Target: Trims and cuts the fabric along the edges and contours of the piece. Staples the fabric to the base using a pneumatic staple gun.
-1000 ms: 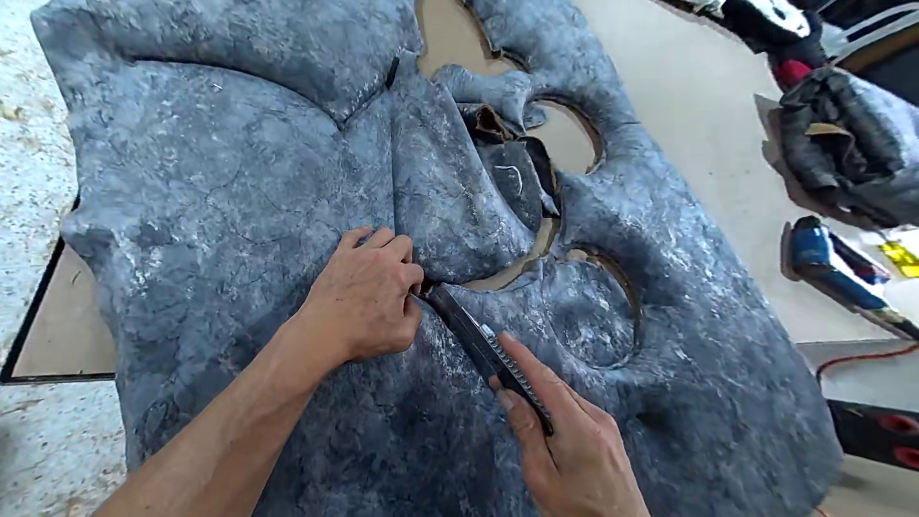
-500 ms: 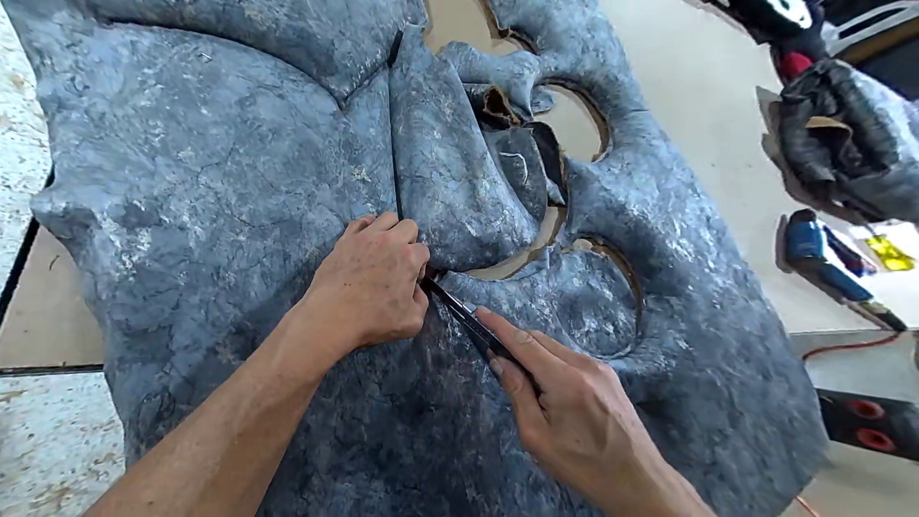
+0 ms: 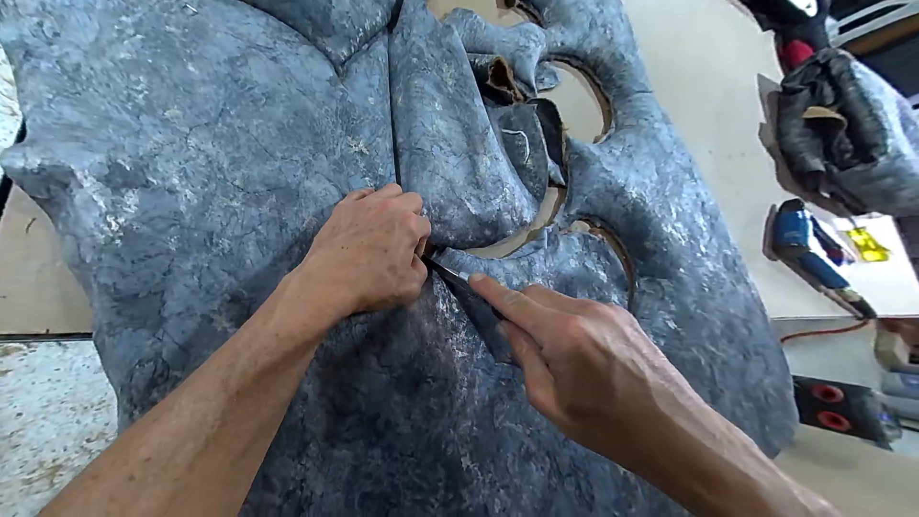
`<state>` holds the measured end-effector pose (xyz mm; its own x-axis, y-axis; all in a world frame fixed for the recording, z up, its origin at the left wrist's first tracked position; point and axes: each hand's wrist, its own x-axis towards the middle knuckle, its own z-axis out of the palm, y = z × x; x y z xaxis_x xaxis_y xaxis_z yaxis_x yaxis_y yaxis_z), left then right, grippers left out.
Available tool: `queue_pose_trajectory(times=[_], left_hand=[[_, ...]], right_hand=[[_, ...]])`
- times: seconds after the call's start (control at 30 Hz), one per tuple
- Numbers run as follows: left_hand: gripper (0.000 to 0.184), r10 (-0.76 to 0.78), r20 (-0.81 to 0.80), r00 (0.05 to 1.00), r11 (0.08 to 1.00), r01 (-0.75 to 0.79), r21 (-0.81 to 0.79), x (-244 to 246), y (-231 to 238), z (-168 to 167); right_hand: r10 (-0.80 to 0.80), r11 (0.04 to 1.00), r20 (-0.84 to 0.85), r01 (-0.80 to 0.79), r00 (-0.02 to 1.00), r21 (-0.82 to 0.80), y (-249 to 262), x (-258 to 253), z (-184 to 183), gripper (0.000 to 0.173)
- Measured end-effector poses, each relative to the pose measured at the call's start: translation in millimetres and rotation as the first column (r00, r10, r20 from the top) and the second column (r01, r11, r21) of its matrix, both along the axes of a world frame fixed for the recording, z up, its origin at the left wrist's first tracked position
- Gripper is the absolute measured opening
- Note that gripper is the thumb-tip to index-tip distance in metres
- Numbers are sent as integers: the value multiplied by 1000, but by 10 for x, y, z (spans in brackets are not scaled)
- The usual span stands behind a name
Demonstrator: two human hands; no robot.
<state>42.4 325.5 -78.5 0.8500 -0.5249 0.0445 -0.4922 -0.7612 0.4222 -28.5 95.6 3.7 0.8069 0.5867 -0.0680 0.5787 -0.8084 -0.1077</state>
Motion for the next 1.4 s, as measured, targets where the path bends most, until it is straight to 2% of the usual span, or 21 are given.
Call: queue_pose_trajectory(times=[0.13, 0.6, 0.7, 0.8, 1.13, 1.27, 1.4], left_hand=[[16, -10, -5, 1000, 999, 10, 40, 8, 6, -1], [18, -51, -25, 998, 999, 52, 6, 14, 18, 4], [18, -44, -17, 999, 999, 44, 8, 12, 24, 3], [18, -54, -29, 998, 999, 54, 0, 19, 28, -4], [16, -44, -26, 999, 999, 43, -14, 20, 48, 12], [16, -49, -34, 998, 999, 49, -11, 14, 39, 12], [17, -49, -41, 998, 999, 50, 23, 20, 66, 11]], right_hand=[[-1, 1000, -12, 1, 1000, -31, 24, 47, 35, 48], [-39, 999, -88, 38, 995, -22, 12, 42, 90, 47], [-23, 1000, -42, 22, 999, -12, -9, 11, 86, 47], [-39, 999, -77, 36, 996, -40, 20, 53, 102, 45], [-22, 1000, -43, 21, 999, -10, -71, 8, 108, 47], [-70, 997, -81, 68, 994, -27, -51, -18, 113, 46], [-85, 996, -42, 86, 995, 17, -121, -132, 69, 47]])
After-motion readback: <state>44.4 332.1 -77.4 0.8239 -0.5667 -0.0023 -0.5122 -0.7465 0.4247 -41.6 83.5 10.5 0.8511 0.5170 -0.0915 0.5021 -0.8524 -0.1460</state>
